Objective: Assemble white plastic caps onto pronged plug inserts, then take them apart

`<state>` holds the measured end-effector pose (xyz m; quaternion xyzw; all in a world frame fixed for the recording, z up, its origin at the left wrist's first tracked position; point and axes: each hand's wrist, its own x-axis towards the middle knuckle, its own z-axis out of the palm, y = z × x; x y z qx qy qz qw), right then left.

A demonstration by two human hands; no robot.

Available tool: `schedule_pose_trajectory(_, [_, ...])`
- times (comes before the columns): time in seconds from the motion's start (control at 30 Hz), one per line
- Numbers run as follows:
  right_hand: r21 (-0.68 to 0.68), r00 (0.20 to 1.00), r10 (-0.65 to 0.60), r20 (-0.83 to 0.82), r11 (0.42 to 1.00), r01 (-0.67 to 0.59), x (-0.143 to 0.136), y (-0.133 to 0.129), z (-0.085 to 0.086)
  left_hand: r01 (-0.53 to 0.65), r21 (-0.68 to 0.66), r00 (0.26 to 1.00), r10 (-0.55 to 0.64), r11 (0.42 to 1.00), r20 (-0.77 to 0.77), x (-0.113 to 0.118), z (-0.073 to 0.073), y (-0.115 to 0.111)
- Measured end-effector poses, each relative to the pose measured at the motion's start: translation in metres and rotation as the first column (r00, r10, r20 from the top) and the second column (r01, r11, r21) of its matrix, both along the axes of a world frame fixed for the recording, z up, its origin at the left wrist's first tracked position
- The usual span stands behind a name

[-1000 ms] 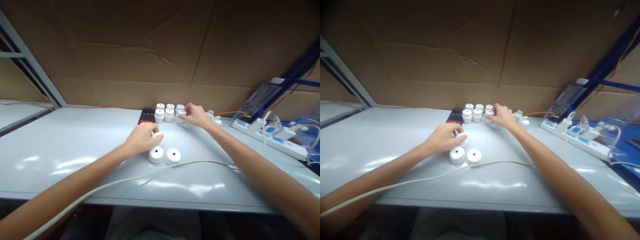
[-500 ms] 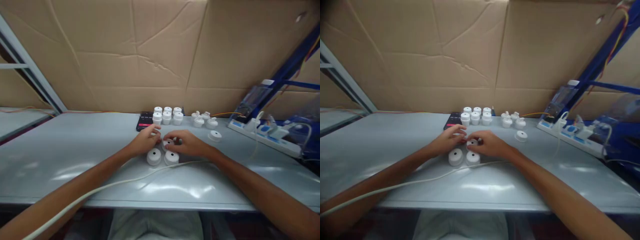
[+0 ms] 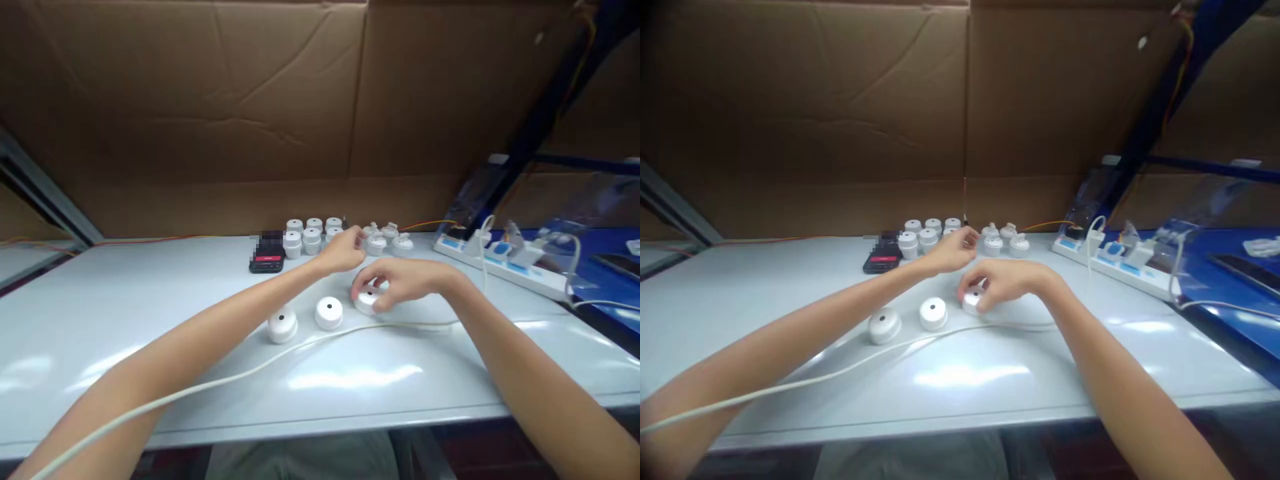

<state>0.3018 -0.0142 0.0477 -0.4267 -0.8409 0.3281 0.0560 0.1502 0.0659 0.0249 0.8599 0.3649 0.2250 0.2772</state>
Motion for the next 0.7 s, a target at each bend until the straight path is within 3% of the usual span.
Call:
schedule_pose_trajectory(0.17, [0.019, 0.999, -0.034, 0.041, 0.999, 0.033, -0.003, 0.005, -0.01, -0.037, 0.051, 0.989, 0.044, 0.998, -0.144, 0.049, -0.002, 0.013])
schedule_pose_trajectory(0.37, [-0.027, 1.0, 0.011, 0.013, 1.0, -0.01, -0.007, 0.011, -0.02, -0.081, 0.105, 0.977, 0.099, 0.991, -0.187, 0.069, -0.008, 0.016])
schedule_pose_trajectory(0.53, [0.04, 1.0, -0.01, 0.027, 0.999, 0.009, -0.005, 0.011, -0.019, -0.089, 0.112, 0.992, 0.098, 0.99, -0.074, 0.058, -0.007, 0.018])
schedule_pose_trajectory(0.7, [0.164, 0.984, -0.18, 0.002, 0.97, 0.177, -0.006, 0.009, -0.023, -0.073, 0.106, 0.989, 0.058, 0.992, 0.139, 0.01, 0.005, 0.001])
